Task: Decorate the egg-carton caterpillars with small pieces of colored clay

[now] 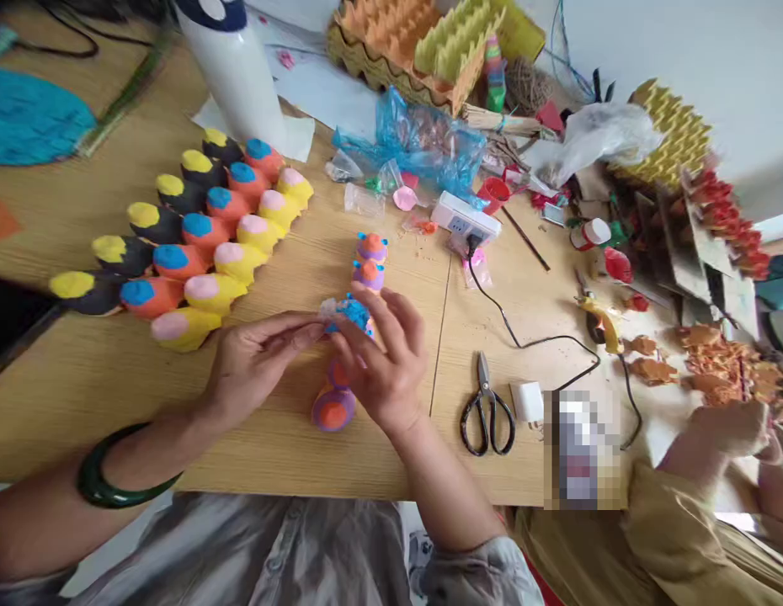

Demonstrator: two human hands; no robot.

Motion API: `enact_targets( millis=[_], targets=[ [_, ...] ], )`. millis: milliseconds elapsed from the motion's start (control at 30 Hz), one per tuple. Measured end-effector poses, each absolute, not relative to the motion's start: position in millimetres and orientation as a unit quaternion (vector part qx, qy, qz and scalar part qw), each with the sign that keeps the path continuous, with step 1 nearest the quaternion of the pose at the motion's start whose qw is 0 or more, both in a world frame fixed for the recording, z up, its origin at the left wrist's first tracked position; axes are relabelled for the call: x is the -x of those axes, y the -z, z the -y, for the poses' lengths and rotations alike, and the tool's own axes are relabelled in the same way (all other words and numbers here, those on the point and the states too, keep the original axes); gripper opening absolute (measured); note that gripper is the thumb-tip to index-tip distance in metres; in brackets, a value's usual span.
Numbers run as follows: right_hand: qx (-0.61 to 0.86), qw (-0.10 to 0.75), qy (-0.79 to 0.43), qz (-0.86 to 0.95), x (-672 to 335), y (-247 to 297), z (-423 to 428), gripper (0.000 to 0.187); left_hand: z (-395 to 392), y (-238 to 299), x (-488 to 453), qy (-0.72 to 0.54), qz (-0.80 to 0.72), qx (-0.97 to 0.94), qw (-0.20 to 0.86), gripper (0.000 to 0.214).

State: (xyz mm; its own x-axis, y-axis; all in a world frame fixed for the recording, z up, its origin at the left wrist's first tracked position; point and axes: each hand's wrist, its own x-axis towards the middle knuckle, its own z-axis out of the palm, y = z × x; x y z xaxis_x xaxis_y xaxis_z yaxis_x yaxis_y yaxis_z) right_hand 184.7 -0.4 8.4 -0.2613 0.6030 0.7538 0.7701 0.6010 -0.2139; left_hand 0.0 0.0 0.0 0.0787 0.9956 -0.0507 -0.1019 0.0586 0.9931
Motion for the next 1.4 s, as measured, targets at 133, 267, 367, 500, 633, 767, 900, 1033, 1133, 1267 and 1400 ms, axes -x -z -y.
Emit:
enact_targets(
  millis=[133, 267, 367, 500, 633, 767, 900, 1033, 1133, 1267, 1400],
  targets=[
    [0.45, 0.458, 0.045, 0.766, -181.6, -6.9, 1.7, 0.033, -1.9, -3.7, 0.7, -0.488, -0.487, -0.448, 0.569, 0.027],
    [0.476, 0.523, 0.024, 0.707, -184.2, -7.7, 3.0, 0.045, -1.1, -2.9, -0.7, -0.468, -0.485, -0.436, 0.597, 0.023],
    [0.451, 0.44, 0.031, 0.776, -182.1, -4.3, 3.3, 0.045, 0.0, -0.5, -1.1, -0.478, -0.477, -0.439, 0.593, 0.023],
    [0.447, 0.442, 0.021, 0.778, -180.2, -2.9, 3.6, 0.048, -0.8, -2.5, 0.1, -0.488, -0.488, -0.454, 0.563, 0.03],
    [0.457, 0.475, 0.035, 0.751, -181.8, -4.1, 3.7, 0.05, -1.3, -6.4, 1.0, -0.482, -0.494, -0.48, 0.542, 0.034],
    [0.437, 0.41, -0.013, 0.8, -183.0, -2.7, 3.8, 0.045, 0.3, -6.1, 1.8, -0.49, -0.483, -0.534, 0.492, 0.028],
    [0.468, 0.471, 0.03, 0.747, -185.6, -2.0, 3.1, 0.048, 2.0, -3.7, 1.9, -0.483, -0.473, -0.575, 0.461, 0.023],
    [0.441, 0.402, 0.001, 0.803, -186.3, 0.2, 1.8, 0.049, 1.4, -2.6, 1.8, -0.481, -0.48, -0.592, 0.433, 0.024],
    [0.465, 0.465, 0.032, 0.753, -188.2, -0.2, 1.4, 0.05, 0.6, -3.9, 1.9, -0.481, -0.476, -0.601, 0.425, 0.022],
    [0.449, 0.443, 0.02, 0.776, -188.0, 0.2, 1.4, 0.05, 1.7, -2.8, 2.8, -0.483, -0.467, -0.636, 0.38, 0.016],
    [0.46, 0.444, -0.03, 0.768, -186.6, -0.9, 0.9, 0.043, 2.5, -0.3, 3.6, -0.484, -0.467, -0.635, 0.38, 0.015]
  ],
)
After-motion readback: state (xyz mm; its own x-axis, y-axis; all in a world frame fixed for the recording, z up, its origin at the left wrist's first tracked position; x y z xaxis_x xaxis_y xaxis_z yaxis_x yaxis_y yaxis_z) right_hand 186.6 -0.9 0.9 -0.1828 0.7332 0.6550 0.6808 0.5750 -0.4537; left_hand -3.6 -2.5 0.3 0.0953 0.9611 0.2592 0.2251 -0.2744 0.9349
